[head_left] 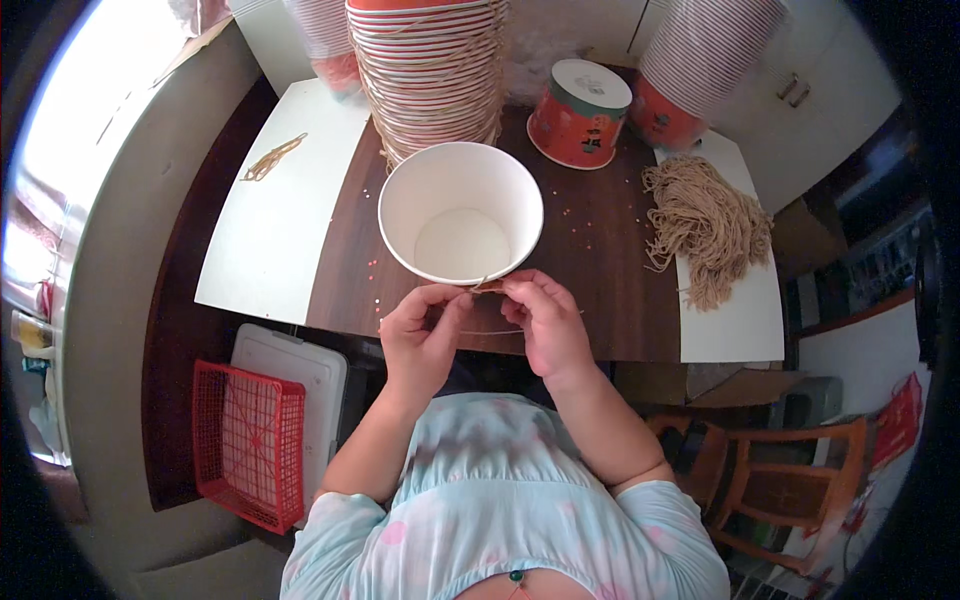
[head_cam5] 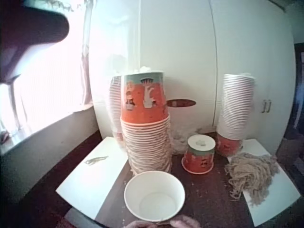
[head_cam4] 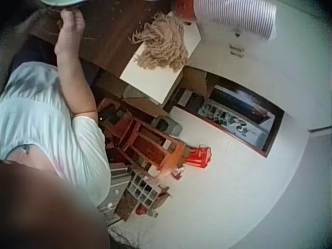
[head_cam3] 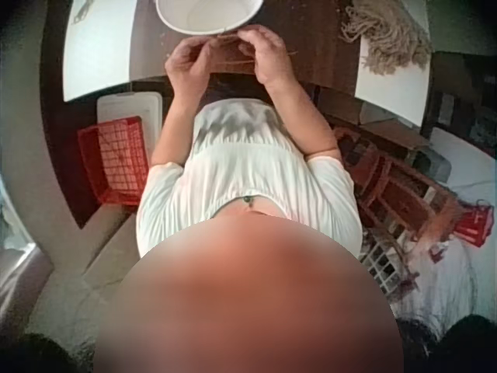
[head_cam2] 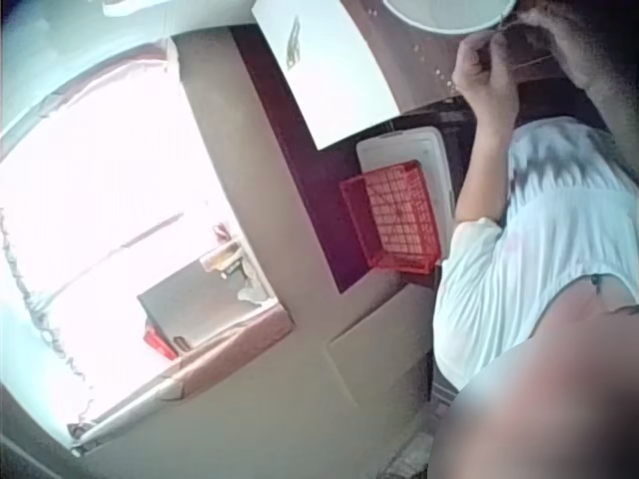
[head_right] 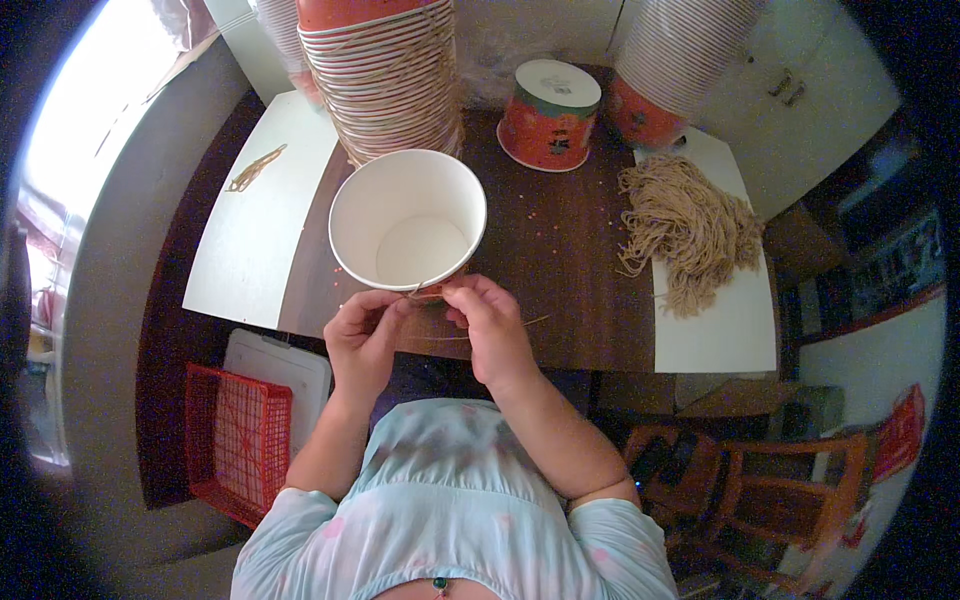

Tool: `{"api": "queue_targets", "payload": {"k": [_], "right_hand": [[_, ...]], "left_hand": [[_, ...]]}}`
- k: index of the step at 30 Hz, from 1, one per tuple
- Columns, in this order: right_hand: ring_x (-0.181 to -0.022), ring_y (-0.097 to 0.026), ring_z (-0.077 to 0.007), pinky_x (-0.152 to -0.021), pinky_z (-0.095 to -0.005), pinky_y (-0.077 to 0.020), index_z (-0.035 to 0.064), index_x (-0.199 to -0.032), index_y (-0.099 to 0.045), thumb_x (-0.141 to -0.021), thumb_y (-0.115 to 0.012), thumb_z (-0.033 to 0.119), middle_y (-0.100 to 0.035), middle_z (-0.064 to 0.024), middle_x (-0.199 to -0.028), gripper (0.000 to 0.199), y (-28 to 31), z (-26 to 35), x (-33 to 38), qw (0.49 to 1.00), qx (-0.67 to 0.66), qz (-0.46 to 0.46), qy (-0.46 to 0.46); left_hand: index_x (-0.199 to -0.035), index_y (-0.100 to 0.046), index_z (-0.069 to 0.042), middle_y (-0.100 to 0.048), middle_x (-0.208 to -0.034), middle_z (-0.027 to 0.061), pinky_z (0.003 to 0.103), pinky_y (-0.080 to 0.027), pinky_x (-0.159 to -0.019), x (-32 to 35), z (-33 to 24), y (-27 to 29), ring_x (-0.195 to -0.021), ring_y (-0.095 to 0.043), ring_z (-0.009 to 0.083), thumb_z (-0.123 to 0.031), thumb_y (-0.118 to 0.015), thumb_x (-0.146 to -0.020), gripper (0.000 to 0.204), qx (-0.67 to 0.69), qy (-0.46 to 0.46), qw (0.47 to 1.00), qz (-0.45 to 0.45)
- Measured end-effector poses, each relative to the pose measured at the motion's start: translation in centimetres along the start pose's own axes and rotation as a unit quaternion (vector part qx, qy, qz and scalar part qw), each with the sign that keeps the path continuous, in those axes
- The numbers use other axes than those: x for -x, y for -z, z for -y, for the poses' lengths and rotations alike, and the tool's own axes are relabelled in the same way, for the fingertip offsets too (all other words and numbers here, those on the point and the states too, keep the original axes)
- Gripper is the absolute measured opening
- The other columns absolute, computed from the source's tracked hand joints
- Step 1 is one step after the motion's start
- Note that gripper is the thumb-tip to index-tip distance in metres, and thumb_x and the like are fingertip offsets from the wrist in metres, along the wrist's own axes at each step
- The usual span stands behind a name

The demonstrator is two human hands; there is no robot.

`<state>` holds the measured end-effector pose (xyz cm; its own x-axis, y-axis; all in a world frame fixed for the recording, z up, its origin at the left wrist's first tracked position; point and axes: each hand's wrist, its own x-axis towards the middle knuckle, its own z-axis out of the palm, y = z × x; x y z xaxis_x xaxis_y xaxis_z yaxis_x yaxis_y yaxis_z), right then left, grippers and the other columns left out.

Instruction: Tying individual rubber bands around the rims of paper cups for assembly or packaging.

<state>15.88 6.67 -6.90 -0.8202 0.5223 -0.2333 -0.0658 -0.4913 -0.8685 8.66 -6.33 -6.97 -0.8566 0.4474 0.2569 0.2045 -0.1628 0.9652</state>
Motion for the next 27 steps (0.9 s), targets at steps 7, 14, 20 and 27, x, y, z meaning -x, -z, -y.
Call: {"api": "queue_targets", "payload": {"k": [7, 14, 20, 27], "right_hand": [[-0.072, -0.054, -0.0102, -0.067, -0.0229, -0.0425, 0.0041, -0.084, -0.061, -0.085, -0.063, 0.018, -0.062, -0.0001, -0.08, 0.014, 0.6, 0.9, -0.5, 0.975, 0.189, 0.003, 0.114], [-0.078, -0.053, -0.0245, -0.07, -0.041, -0.0386, 0.0092, -0.087, -0.052, -0.074, -0.067, 0.012, -0.052, -0.0046, -0.087, 0.02, 0.2, 1.5, -0.3, 0.624, 0.612, -0.089, 0.477], [-0.078, -0.053, -0.0243, -0.07, -0.0401, -0.0386, 0.0093, -0.085, -0.053, -0.074, -0.067, 0.013, -0.052, -0.0053, -0.086, 0.019, -0.1, 1.6, -0.3, 0.601, 0.622, -0.104, 0.491], [-0.077, -0.059, -0.0268, -0.071, -0.0358, -0.0476, 0.0048, -0.103, -0.058, -0.076, -0.069, 0.009, -0.058, -0.0105, -0.103, 0.03, 0.8, 3.5, 1.4, 0.845, 0.42, -0.029, 0.33]], "left_hand": [[-0.093, -0.064, 0.005, -0.066, -0.085, 0.0039, 0.02, -0.048, -0.071, 0.0, -0.8, 0.2, -0.077, -0.06, 0.0079, -0.002, -0.065, -0.086, 0.01, -0.011, 0.034, 0.999, 0.017], [-0.091, -0.061, 0.002, -0.062, -0.078, 0.0017, 0.02, -0.046, -0.062, -0.3, -1.4, 0.7, -0.067, -0.057, 0.0067, -0.009, -0.062, -0.089, 0.011, 0.098, 0.15, 0.98, 0.086], [-0.088, -0.058, -0.003, -0.058, -0.073, 0.0003, 0.019, -0.039, -0.054, -1.1, -1.8, 1.4, -0.061, -0.051, 0.0058, -0.015, -0.061, -0.091, 0.013, 0.2, 0.25, 0.934, 0.16], [-0.101, -0.061, 0.001, -0.061, -0.078, 0.0003, 0.02, -0.045, -0.061, 0.6, -2.8, 2.6, -0.068, -0.053, 0.0047, -0.016, -0.053, -0.096, 0.019, 0.042, 0.215, 0.956, 0.194]]}}
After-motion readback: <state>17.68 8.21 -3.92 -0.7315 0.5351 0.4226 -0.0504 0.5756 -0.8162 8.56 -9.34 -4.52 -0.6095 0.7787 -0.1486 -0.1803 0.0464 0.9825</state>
